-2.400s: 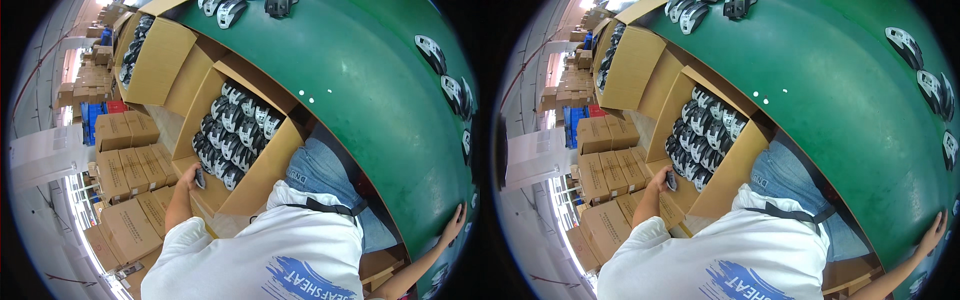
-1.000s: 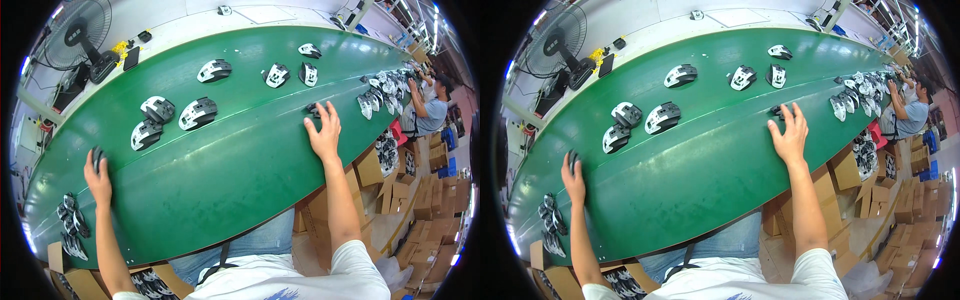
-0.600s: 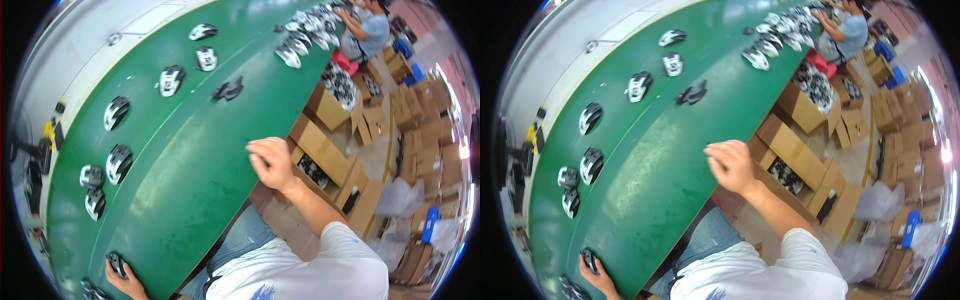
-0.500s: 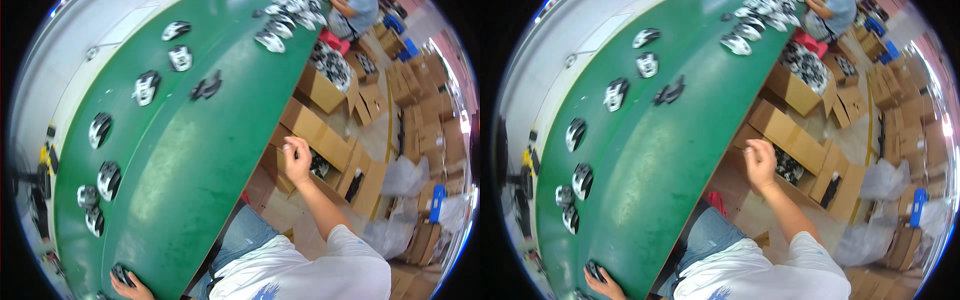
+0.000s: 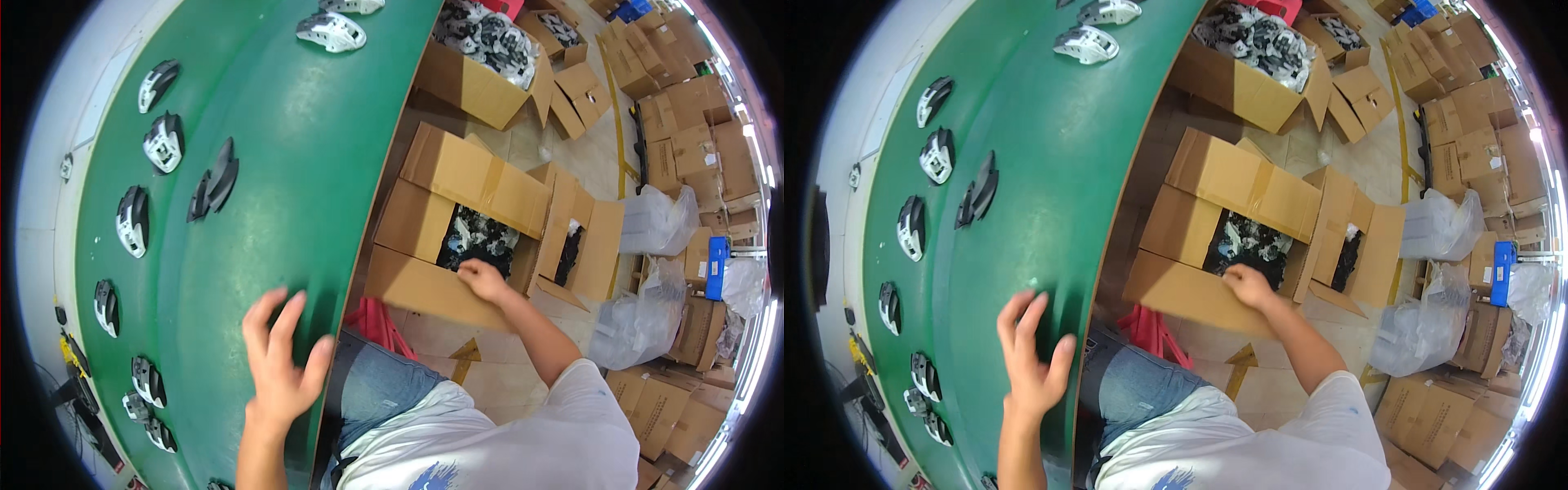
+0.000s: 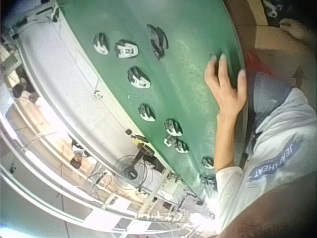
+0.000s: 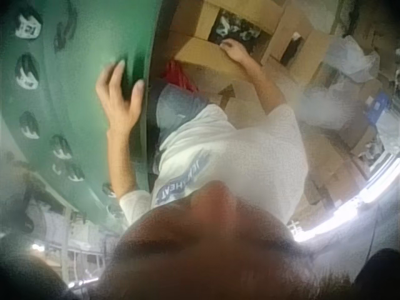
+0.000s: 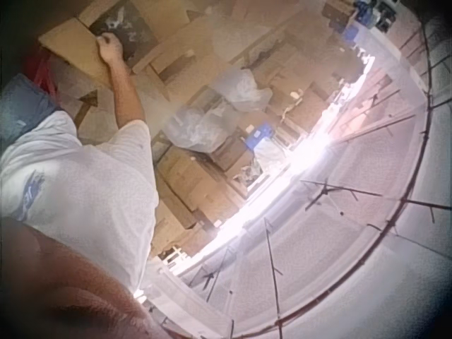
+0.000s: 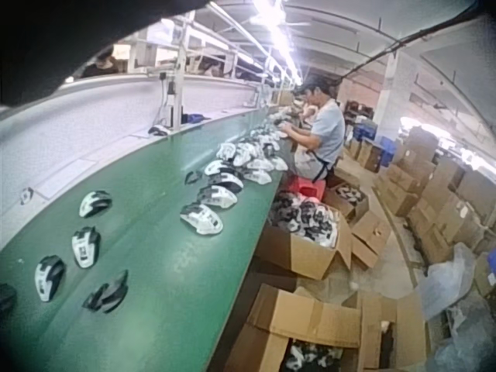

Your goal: The person assembles computer mouse shells by inserting small plastic pieces into them by hand and placing the assembled shells into a box, then takes additional plastic pieces from a cardboard box and places them onto the conveyor table.

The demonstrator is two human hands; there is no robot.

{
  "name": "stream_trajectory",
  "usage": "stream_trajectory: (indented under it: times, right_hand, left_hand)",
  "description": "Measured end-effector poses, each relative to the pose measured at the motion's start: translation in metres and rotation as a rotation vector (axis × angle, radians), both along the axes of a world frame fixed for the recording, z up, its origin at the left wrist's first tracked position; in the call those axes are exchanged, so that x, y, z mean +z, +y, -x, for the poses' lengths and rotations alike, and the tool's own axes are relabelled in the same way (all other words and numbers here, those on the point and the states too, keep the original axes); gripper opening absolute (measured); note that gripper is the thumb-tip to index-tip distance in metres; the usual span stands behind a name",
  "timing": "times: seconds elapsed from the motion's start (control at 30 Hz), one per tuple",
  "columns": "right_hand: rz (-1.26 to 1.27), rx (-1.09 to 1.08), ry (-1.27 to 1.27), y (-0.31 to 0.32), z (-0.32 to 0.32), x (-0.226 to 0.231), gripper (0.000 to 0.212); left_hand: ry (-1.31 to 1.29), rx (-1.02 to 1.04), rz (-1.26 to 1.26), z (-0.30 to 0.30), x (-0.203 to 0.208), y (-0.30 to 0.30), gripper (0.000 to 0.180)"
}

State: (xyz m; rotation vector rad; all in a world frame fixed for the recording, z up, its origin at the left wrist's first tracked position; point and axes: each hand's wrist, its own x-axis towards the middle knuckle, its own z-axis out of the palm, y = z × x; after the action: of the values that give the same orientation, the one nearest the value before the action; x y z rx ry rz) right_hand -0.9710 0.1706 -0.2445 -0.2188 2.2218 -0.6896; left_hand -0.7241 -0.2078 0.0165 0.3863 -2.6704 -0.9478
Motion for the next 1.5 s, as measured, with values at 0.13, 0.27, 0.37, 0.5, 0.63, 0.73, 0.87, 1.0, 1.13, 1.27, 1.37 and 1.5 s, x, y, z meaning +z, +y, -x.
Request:
stream_trajectory:
  times: [0.13, 0.27, 0.37, 0.5, 0.63, 0.73, 0.87, 1.0, 1.13, 1.27, 1.37, 1.5]
  right_hand:
    - [-0.405, 0.031, 0.136, 0.019, 0.049, -0.057, 0.073]
    - [-0.603, -0.225, 0.038, 0.068, 0.05, -0.102, 0.133]
    - [-0.415, -0.601, -0.154, 0.069, 0.062, -0.122, 0.148]
    - [-0.452, -0.49, -0.237, 0.023, 0.043, -0.115, 0.15]
    - [-0.442, -0.435, -0.222, -0.029, 0.02, -0.129, 0.156]
    - [-0.505, -0.444, -0.224, -0.1, 0.018, -0.135, 0.158]
    - [-0.559, -0.472, -0.193, -0.126, 0.017, -0.129, 0.127]
    - [-0.589, -0.383, -0.1, -0.114, -0.004, -0.134, 0.107]
    - [-0.372, -0.364, 0.14, -0.063, -0.009, -0.15, 0.083]
    - [-0.209, -0.429, 0.064, -0.034, -0.009, -0.146, 0.071]
    - [-0.032, -0.526, -0.04, -0.019, -0.011, -0.122, 0.063]
    - [0.08, -0.609, 0.003, 0.014, -0.017, -0.077, 0.05]
  left_hand:
    - [-0.14, -0.012, 0.247, 0.075, -0.008, -0.008, 0.055]
    - [-0.183, 0.044, 0.224, 0.083, -0.014, -0.014, 0.054]
    - [-0.212, 0.033, 0.239, 0.089, -0.014, -0.012, 0.054]
    - [-0.282, 0.019, 0.278, 0.086, -0.014, -0.012, 0.055]
    - [-0.298, 0.01, 0.289, 0.092, -0.017, -0.01, 0.056]
    - [-0.298, 0.004, 0.316, 0.093, -0.02, -0.011, 0.054]
    - [-0.3, 0.026, 0.347, 0.094, -0.019, -0.012, 0.053]
    - [-0.244, 0.035, 0.354, 0.098, -0.024, -0.012, 0.052]
    - [-0.194, 0.038, 0.3, 0.108, -0.021, -0.009, 0.053]
    - [-0.2, 0.051, 0.243, 0.107, -0.015, -0.01, 0.054]
    - [-0.174, 0.071, 0.241, 0.105, -0.013, -0.011, 0.052]
    - [-0.111, 0.06, 0.228, 0.104, -0.018, -0.012, 0.048]
